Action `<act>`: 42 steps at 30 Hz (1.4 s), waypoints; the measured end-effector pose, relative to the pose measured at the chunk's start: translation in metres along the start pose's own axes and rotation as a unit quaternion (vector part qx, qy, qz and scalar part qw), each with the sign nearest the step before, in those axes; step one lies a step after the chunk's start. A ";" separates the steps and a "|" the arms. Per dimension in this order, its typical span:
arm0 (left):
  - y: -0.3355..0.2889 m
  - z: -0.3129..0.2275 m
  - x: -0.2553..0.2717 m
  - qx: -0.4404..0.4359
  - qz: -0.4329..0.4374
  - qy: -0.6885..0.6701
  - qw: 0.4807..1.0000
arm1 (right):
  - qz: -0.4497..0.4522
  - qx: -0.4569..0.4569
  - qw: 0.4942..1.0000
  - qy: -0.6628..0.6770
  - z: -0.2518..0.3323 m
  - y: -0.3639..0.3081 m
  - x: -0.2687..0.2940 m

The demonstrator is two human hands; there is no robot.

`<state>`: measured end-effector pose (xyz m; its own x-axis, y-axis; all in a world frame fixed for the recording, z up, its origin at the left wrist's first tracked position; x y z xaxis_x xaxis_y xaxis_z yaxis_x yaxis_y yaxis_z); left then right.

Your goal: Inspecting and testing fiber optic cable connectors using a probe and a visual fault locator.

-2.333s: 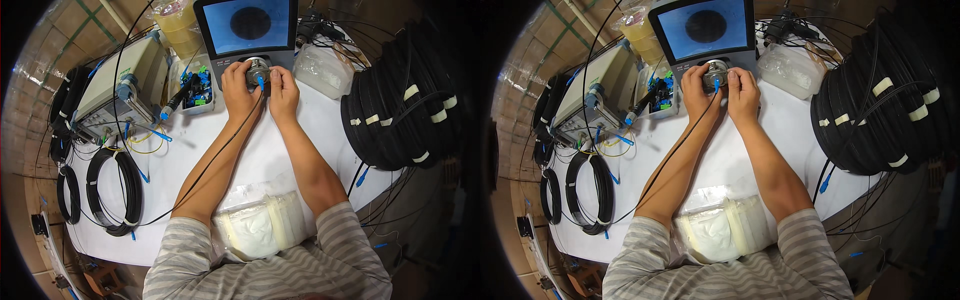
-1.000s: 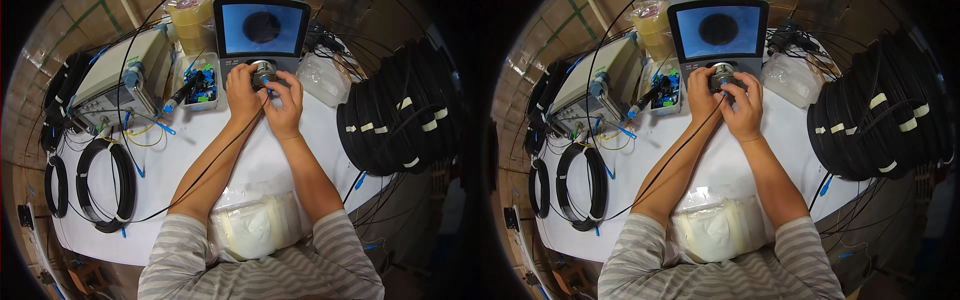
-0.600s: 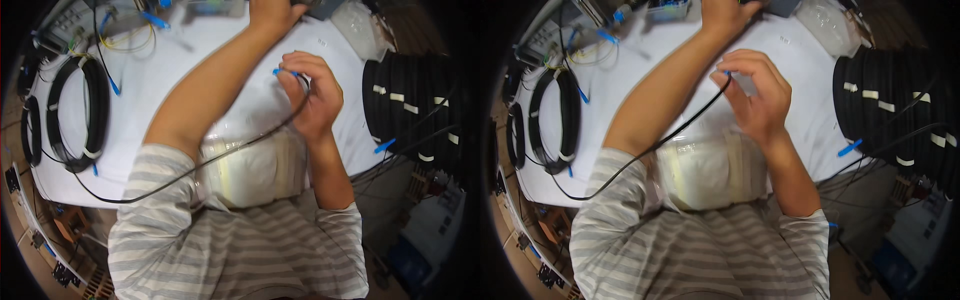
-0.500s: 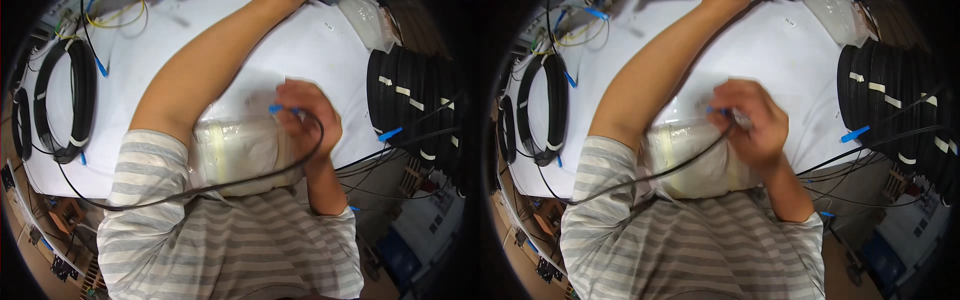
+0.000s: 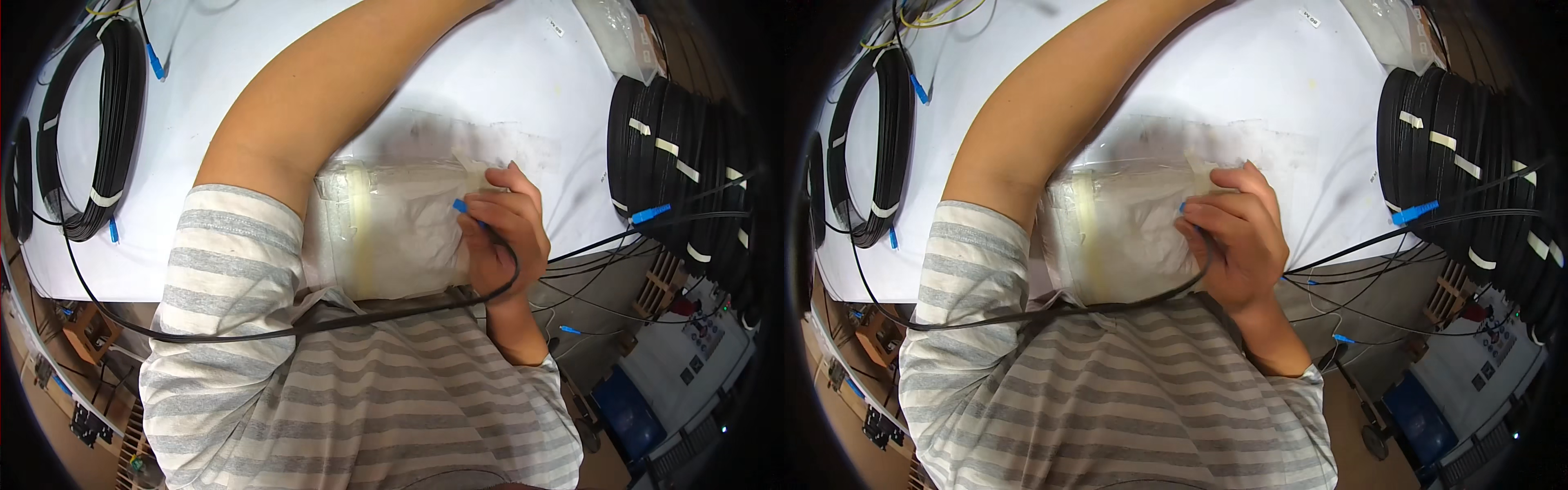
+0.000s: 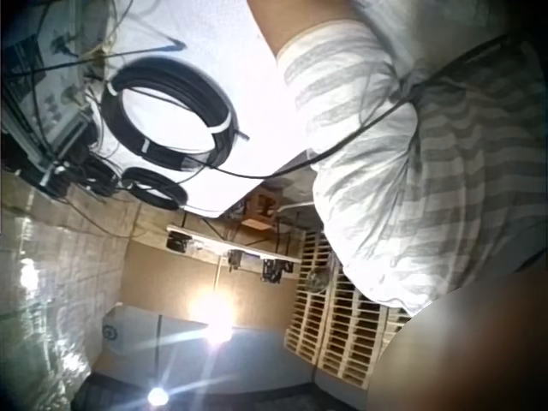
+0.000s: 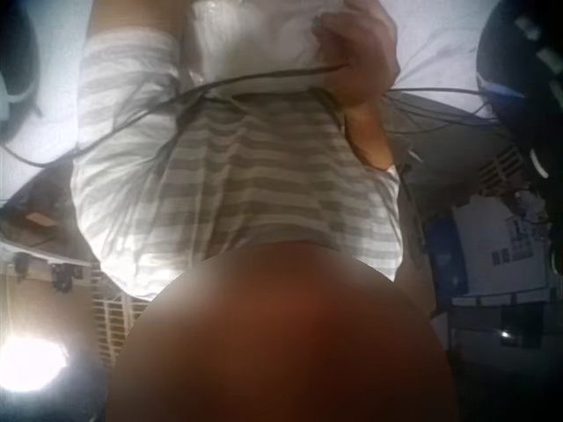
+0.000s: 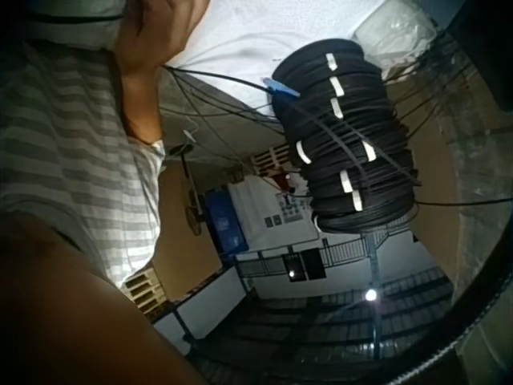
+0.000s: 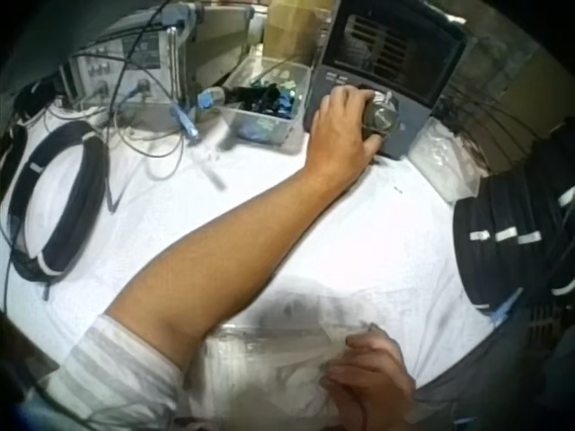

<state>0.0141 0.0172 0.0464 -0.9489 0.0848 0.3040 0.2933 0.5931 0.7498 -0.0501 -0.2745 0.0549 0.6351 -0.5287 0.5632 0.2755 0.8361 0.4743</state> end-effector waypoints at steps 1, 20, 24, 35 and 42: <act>0.000 0.000 0.001 0.001 -0.001 0.000 1.000 | 0.020 -0.007 1.000 0.003 0.002 0.003 -0.002; 0.002 0.000 0.003 0.026 0.028 0.008 0.999 | 0.075 -0.040 0.996 0.035 0.002 0.004 -0.009; 0.001 -0.003 0.002 0.029 0.030 0.012 0.999 | 0.060 -0.050 0.997 0.008 -0.004 0.002 -0.006; 0.001 0.000 0.002 0.021 0.024 0.007 0.999 | 0.062 -0.035 0.997 0.030 0.000 0.004 -0.008; 0.002 -0.001 0.002 0.015 0.019 0.005 1.000 | 0.070 -0.045 0.996 0.016 0.001 0.006 -0.008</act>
<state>0.0130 0.0175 0.0492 -0.9355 0.0997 0.3389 0.3259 0.6136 0.7192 -0.0541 -0.2654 0.0534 0.6942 -0.4019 0.5972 0.2452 0.9120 0.3288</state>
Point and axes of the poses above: each hand's wrist, its own y-axis towards the middle knuckle, its own x-axis out of the back of the hand, z = x × y, the point moved 6 cm from there along y, towards the middle knuckle, and after that the axes turned 1 degree about y, right-handed, at the moved point
